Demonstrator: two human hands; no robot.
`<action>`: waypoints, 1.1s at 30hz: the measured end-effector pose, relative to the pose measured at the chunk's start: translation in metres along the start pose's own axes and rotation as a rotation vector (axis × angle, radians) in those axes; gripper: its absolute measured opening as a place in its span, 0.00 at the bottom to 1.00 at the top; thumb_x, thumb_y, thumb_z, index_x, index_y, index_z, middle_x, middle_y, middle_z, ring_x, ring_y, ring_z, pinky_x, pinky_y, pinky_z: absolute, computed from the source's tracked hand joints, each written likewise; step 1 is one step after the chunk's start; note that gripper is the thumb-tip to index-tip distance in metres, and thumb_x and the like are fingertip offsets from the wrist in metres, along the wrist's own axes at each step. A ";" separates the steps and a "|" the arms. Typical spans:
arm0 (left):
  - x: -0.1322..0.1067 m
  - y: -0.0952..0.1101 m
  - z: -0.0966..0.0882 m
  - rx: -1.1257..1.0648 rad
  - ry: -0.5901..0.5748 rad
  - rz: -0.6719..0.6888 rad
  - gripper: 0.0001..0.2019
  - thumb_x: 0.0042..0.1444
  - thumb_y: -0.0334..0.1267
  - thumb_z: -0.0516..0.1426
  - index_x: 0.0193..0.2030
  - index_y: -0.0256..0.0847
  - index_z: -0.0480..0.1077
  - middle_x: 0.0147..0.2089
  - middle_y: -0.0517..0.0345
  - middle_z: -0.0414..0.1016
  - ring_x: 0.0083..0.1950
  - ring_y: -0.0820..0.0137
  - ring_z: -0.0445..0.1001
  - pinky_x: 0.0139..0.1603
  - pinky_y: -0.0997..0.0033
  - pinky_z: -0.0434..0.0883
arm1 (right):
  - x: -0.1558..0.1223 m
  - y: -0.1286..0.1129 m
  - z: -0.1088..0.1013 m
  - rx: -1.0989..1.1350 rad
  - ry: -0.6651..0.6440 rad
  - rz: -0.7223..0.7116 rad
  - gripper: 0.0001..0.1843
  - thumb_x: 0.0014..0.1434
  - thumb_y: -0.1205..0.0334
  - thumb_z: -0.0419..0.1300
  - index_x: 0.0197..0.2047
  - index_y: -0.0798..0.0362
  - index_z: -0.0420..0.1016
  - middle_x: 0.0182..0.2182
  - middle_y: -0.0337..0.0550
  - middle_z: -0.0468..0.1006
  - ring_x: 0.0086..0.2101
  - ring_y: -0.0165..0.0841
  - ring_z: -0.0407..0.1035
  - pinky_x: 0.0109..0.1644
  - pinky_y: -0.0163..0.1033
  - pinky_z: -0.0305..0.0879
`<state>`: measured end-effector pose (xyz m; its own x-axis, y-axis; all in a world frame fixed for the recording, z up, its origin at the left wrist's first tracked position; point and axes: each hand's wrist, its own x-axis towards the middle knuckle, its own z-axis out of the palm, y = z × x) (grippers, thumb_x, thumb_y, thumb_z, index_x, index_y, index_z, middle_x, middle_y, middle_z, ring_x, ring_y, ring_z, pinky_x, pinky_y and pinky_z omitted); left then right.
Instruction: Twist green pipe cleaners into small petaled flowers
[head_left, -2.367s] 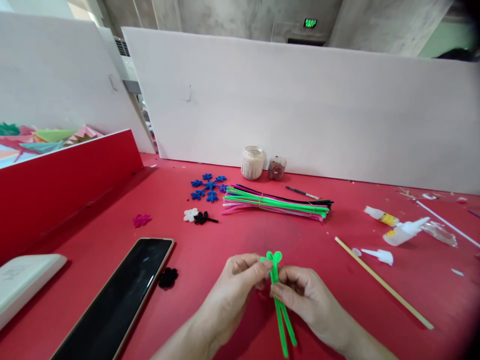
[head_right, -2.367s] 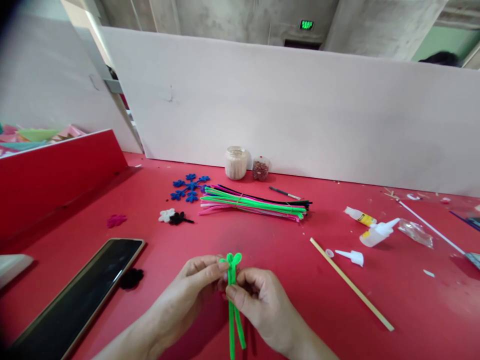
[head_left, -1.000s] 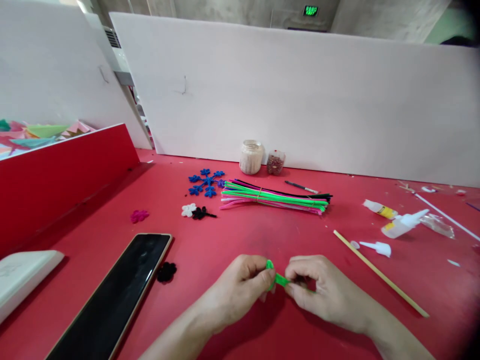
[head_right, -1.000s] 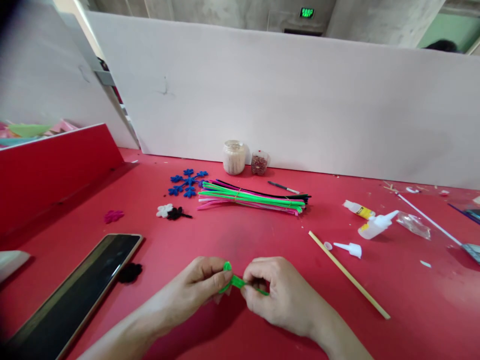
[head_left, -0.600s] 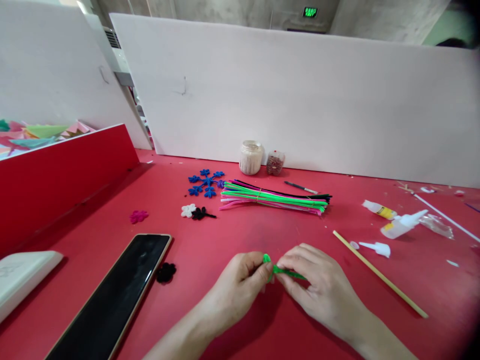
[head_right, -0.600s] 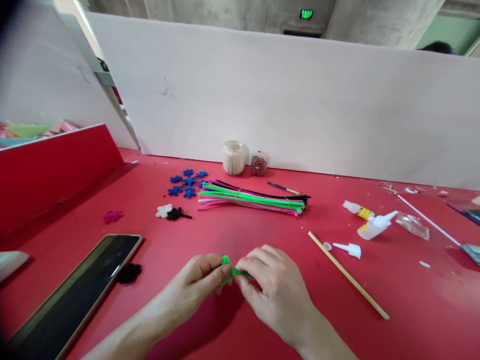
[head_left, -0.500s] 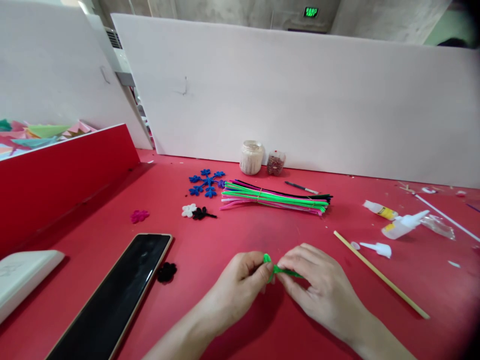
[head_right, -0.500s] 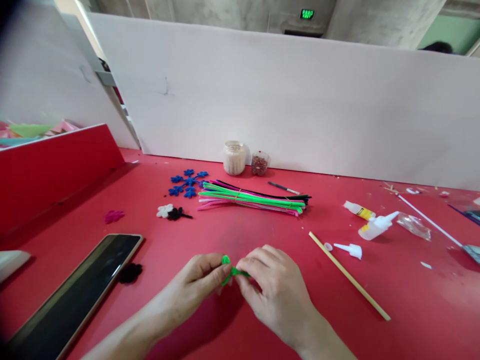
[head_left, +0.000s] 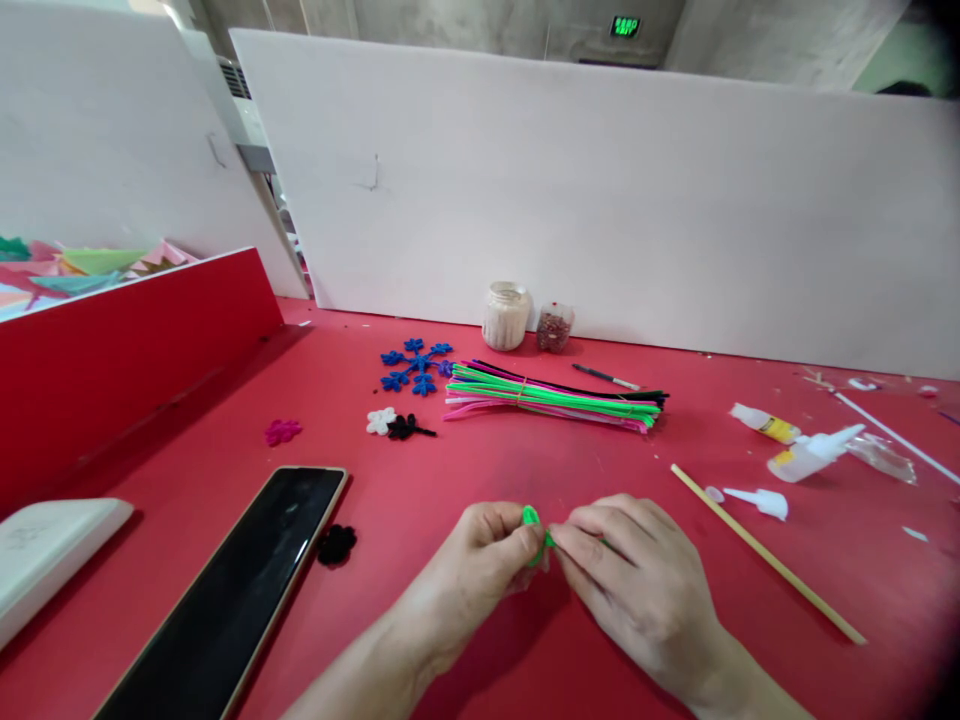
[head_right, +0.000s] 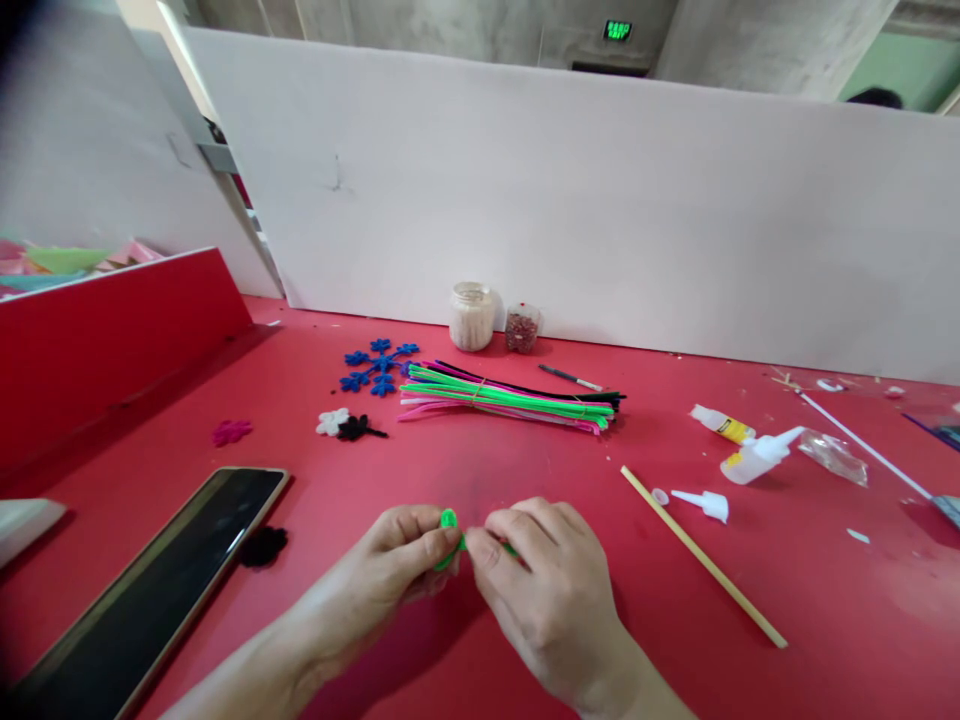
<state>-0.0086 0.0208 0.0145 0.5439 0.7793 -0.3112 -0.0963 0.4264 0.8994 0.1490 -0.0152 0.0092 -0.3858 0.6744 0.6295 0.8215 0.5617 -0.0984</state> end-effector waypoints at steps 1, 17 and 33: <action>0.000 0.000 0.000 -0.002 -0.003 -0.004 0.15 0.48 0.42 0.56 0.18 0.37 0.57 0.17 0.67 0.52 0.22 0.79 0.48 0.24 0.76 0.49 | -0.001 0.001 0.000 -0.003 0.007 -0.007 0.07 0.55 0.69 0.56 0.35 0.53 0.74 0.27 0.43 0.75 0.30 0.33 0.66 0.35 0.38 0.59; -0.003 0.008 -0.003 0.409 -0.108 0.115 0.13 0.53 0.40 0.49 0.20 0.38 0.57 0.20 0.67 0.49 0.24 0.76 0.46 0.24 0.74 0.48 | -0.007 0.011 0.003 -0.010 -0.027 -0.146 0.09 0.56 0.68 0.53 0.38 0.54 0.73 0.31 0.42 0.77 0.34 0.34 0.66 0.40 0.40 0.58; -0.013 0.018 -0.002 0.918 -0.243 0.314 0.12 0.56 0.32 0.43 0.22 0.40 0.54 0.24 0.64 0.56 0.26 0.76 0.55 0.26 0.76 0.54 | 0.007 0.001 -0.018 0.851 -0.503 0.523 0.08 0.54 0.65 0.51 0.25 0.54 0.65 0.21 0.36 0.62 0.25 0.28 0.56 0.27 0.33 0.52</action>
<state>-0.0188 0.0198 0.0343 0.7697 0.6371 -0.0402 0.3610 -0.3825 0.8505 0.1550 -0.0184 0.0267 -0.3610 0.9325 -0.0077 0.4513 0.1675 -0.8765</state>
